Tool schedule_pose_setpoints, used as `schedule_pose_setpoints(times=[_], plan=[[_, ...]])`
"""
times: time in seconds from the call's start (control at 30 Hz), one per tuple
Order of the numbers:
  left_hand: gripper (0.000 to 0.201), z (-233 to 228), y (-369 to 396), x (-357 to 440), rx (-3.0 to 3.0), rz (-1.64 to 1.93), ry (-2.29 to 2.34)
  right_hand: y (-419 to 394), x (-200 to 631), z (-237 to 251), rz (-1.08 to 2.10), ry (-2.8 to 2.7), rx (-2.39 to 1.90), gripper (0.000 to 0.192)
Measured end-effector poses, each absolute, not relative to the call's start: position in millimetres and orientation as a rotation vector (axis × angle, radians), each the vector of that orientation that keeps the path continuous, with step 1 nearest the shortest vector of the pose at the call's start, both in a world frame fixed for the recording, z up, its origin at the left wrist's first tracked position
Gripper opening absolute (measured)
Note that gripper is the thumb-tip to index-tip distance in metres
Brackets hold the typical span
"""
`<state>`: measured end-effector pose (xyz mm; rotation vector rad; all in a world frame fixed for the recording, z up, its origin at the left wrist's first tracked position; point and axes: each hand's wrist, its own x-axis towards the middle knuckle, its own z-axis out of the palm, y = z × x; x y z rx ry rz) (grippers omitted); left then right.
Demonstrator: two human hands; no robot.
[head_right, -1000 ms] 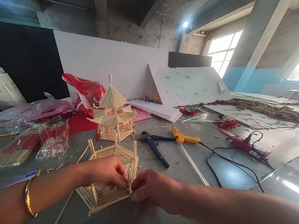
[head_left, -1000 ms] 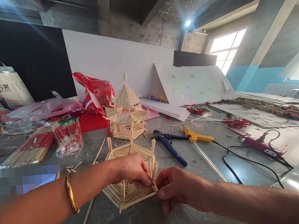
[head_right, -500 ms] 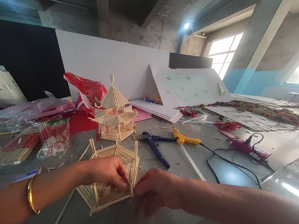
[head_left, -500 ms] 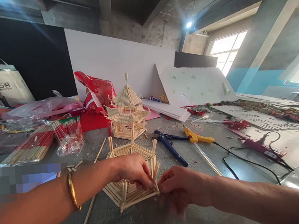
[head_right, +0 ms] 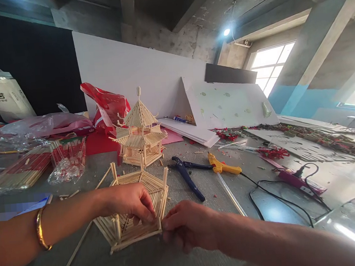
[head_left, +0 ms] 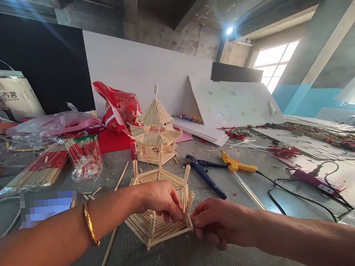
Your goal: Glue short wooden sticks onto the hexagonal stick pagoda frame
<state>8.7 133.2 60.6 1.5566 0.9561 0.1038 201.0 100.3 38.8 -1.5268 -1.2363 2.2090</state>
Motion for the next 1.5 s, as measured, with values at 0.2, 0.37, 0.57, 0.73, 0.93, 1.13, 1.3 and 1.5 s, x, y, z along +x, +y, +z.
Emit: schedule_pose_setpoints(times=[0.2,0.37,0.57,0.73,0.93,1.13,1.3,1.5], plan=[[0.005,56,133,8,1.549,0.104,0.927,96,199,38,2.202,-1.194,-1.539,0.009],[0.004,56,132,7,1.540,0.108,0.893,94,202,33,2.197,-1.109,-1.481,0.010],[0.005,55,133,6,1.505,0.099,0.856,96,203,32,2.199,-1.124,-1.454,0.010],[0.006,54,133,4,1.472,0.089,0.831,100,203,33,2.260,-1.154,-1.460,0.008],[0.010,59,131,1,1.446,0.091,0.812,103,205,30,2.290,-1.135,-1.437,0.008],[0.009,61,130,0,1.432,0.077,0.805,102,206,31,2.248,-1.166,-1.444,0.011],[0.011,61,130,1,1.435,0.088,0.823,96,203,36,2.066,-1.326,-1.471,0.016],[0.016,61,128,1,1.438,0.099,0.853,84,199,46,1.839,-1.510,-1.495,0.021]])
